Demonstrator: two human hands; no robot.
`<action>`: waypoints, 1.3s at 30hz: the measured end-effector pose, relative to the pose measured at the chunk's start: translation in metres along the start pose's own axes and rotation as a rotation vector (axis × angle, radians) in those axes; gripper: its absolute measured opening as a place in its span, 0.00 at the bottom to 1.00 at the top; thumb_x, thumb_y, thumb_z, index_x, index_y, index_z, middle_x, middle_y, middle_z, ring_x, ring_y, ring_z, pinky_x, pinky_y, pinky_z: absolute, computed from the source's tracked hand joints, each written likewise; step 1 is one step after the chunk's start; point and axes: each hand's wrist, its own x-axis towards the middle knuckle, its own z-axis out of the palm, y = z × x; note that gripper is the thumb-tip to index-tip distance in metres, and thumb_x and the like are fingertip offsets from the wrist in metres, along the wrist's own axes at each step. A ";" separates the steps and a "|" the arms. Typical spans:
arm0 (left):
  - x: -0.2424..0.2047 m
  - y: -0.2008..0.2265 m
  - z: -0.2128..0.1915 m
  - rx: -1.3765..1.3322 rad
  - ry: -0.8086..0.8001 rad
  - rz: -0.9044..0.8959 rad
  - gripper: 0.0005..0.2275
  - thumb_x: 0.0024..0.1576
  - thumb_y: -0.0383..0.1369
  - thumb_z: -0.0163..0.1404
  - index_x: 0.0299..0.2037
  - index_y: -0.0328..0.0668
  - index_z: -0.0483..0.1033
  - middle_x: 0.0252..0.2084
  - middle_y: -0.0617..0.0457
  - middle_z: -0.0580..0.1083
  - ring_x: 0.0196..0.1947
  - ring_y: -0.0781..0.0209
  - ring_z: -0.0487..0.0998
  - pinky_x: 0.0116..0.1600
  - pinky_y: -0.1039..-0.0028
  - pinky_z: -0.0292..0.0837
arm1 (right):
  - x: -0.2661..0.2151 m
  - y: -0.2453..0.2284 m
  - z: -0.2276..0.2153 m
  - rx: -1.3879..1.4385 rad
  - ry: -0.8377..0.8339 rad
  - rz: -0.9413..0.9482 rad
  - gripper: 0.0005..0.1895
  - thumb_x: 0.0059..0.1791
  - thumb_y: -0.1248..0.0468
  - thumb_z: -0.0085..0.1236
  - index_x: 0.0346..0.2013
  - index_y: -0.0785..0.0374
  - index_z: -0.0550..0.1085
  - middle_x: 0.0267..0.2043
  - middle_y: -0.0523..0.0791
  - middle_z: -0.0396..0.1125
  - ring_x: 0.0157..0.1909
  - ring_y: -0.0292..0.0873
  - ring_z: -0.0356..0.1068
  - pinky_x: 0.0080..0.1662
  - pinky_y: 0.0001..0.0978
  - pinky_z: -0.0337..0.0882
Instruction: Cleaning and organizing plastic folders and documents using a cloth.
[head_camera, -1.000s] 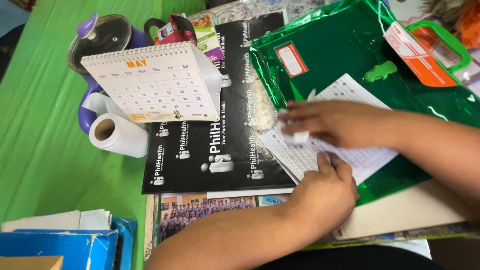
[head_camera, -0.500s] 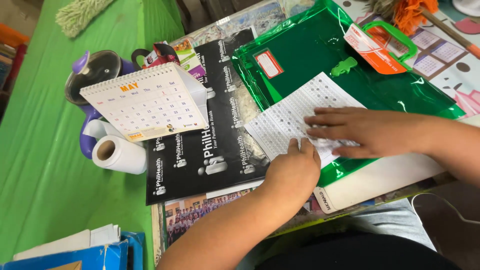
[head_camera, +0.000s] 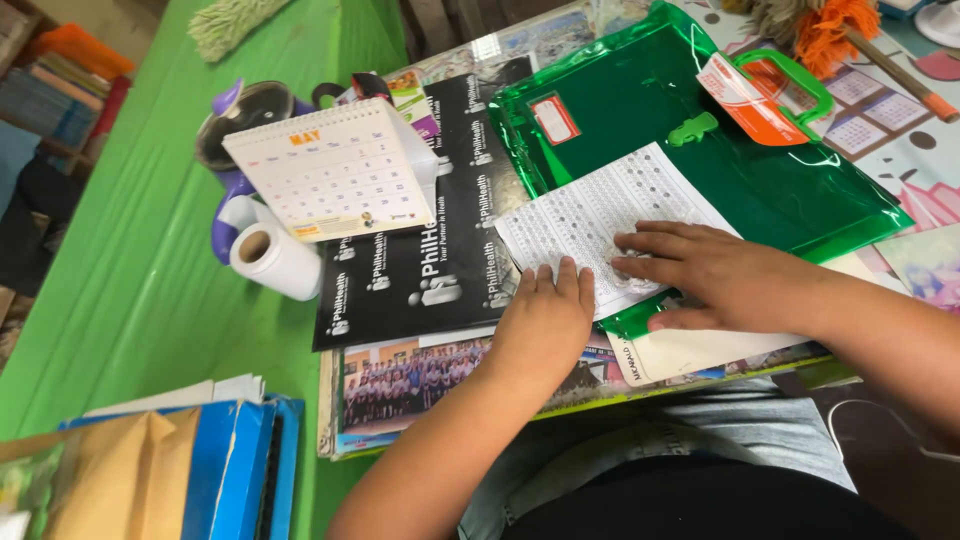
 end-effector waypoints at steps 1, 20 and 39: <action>-0.002 -0.005 -0.014 0.008 0.000 -0.009 0.23 0.56 0.28 0.47 0.64 0.37 0.72 0.62 0.32 0.73 0.52 0.34 0.79 0.62 0.47 0.71 | 0.001 -0.004 0.004 -0.004 0.002 -0.011 0.40 0.50 0.40 0.54 0.72 0.52 0.60 0.77 0.52 0.50 0.77 0.57 0.47 0.69 0.52 0.52; -0.187 -0.019 -0.298 0.781 0.232 -0.884 0.13 0.79 0.42 0.59 0.71 0.66 0.76 0.75 0.51 0.57 0.74 0.34 0.57 0.70 0.23 0.31 | 0.213 -0.295 -0.089 -0.291 0.840 -0.596 0.14 0.62 0.63 0.56 0.63 0.52 0.77 0.66 0.46 0.71 0.62 0.51 0.77 0.45 0.38 0.78; -0.260 -0.052 -0.319 0.692 0.080 -1.462 0.13 0.67 0.42 0.47 0.53 0.45 0.79 0.57 0.53 0.79 0.55 0.54 0.79 0.72 0.40 0.43 | 0.332 -0.371 -0.084 0.204 0.175 -1.140 0.10 0.52 0.67 0.58 0.48 0.55 0.76 0.61 0.41 0.68 0.57 0.46 0.71 0.50 0.42 0.71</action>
